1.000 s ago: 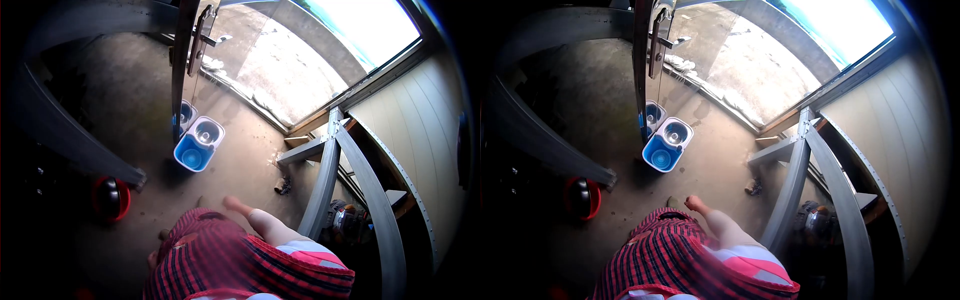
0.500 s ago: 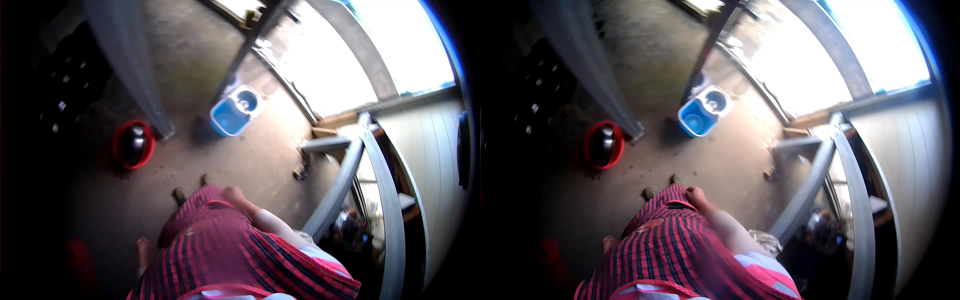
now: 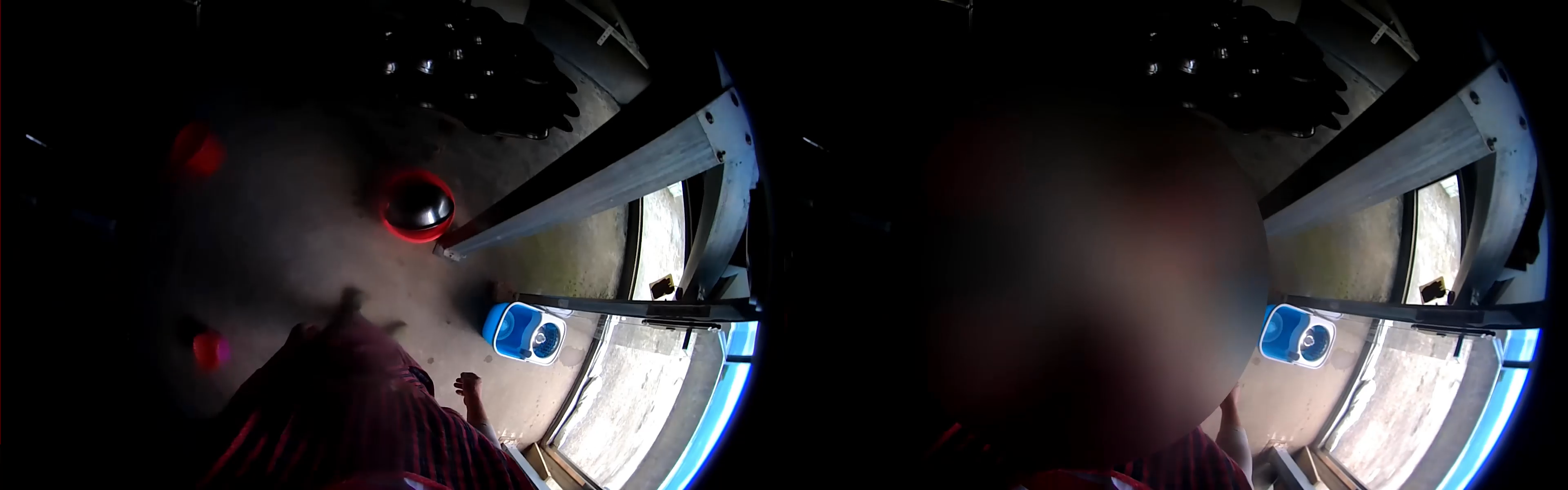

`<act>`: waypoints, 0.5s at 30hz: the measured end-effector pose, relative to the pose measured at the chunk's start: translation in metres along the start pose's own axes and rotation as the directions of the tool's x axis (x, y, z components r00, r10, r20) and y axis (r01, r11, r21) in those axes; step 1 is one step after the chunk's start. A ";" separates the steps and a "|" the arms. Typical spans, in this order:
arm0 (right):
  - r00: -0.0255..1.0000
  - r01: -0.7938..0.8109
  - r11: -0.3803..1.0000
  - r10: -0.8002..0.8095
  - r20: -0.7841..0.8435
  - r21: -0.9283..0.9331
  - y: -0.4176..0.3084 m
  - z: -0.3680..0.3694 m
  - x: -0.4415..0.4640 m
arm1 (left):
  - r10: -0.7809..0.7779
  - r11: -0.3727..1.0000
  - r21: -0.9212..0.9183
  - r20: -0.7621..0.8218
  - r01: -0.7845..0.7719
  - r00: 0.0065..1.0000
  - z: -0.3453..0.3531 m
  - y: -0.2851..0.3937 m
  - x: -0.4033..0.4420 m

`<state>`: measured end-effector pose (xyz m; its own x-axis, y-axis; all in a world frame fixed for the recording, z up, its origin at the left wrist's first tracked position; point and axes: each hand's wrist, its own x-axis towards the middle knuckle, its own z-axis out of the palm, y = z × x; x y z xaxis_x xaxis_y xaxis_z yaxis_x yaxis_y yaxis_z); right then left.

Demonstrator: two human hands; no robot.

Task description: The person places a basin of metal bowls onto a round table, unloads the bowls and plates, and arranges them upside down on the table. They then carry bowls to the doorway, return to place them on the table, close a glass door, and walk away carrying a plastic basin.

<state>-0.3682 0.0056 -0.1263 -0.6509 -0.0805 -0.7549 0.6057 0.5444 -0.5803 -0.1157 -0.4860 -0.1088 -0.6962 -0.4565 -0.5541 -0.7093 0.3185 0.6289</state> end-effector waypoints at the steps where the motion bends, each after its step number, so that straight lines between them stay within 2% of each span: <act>1: 0.999 -0.050 0.999 0.050 0.012 -0.017 -0.013 -0.002 0.005 | -0.003 0.999 -0.037 -0.039 0.002 0.999 -0.012 0.011 -0.006; 3: 0.988 -0.151 0.988 0.150 0.026 0.015 -0.049 0.005 0.013 | -0.046 0.998 0.029 -0.045 0.047 0.998 -0.015 -0.017 0.009; 6: 0.986 -0.167 0.986 0.167 -0.001 -0.020 -0.083 0.034 0.018 | 0.025 0.996 -0.086 -0.077 -0.031 0.997 -0.048 -0.009 0.013; 9: 0.985 -0.168 0.986 0.168 -0.027 -0.018 -0.148 0.089 -0.008 | 0.044 0.998 -0.044 -0.078 -0.048 0.996 -0.078 -0.014 0.028; 11: 0.986 -0.166 0.986 0.166 -0.015 -0.034 -0.166 0.128 -0.014 | 0.094 0.994 0.062 -0.079 -0.090 0.992 -0.096 -0.064 0.055; 12: 0.986 -0.164 0.985 0.164 -0.017 -0.049 -0.168 0.150 -0.013 | 0.060 0.987 -0.148 -0.045 -0.066 0.997 -0.114 -0.096 0.064; 13: 0.985 -0.171 0.984 0.171 -0.015 -0.049 -0.172 0.173 -0.016 | 0.030 0.937 -0.349 -0.003 -0.029 1.000 -0.136 -0.134 0.071; 14: 0.986 -0.157 0.988 0.157 0.052 -0.008 -0.180 0.197 -0.018 | 0.002 0.845 -0.535 0.049 0.025 0.999 -0.165 -0.143 0.070; 15: 0.981 -0.165 0.986 0.161 0.110 0.028 -0.188 0.236 -0.029 | -0.078 0.847 -0.525 0.029 0.082 0.997 -0.188 -0.155 0.072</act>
<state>-0.3548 -0.2914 -0.0676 -0.4909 -0.0831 -0.8672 0.7170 0.5270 -0.4563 -0.0348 -0.7248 -0.1438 -0.6415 -0.4557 -0.6171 -0.5998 -0.2035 0.7738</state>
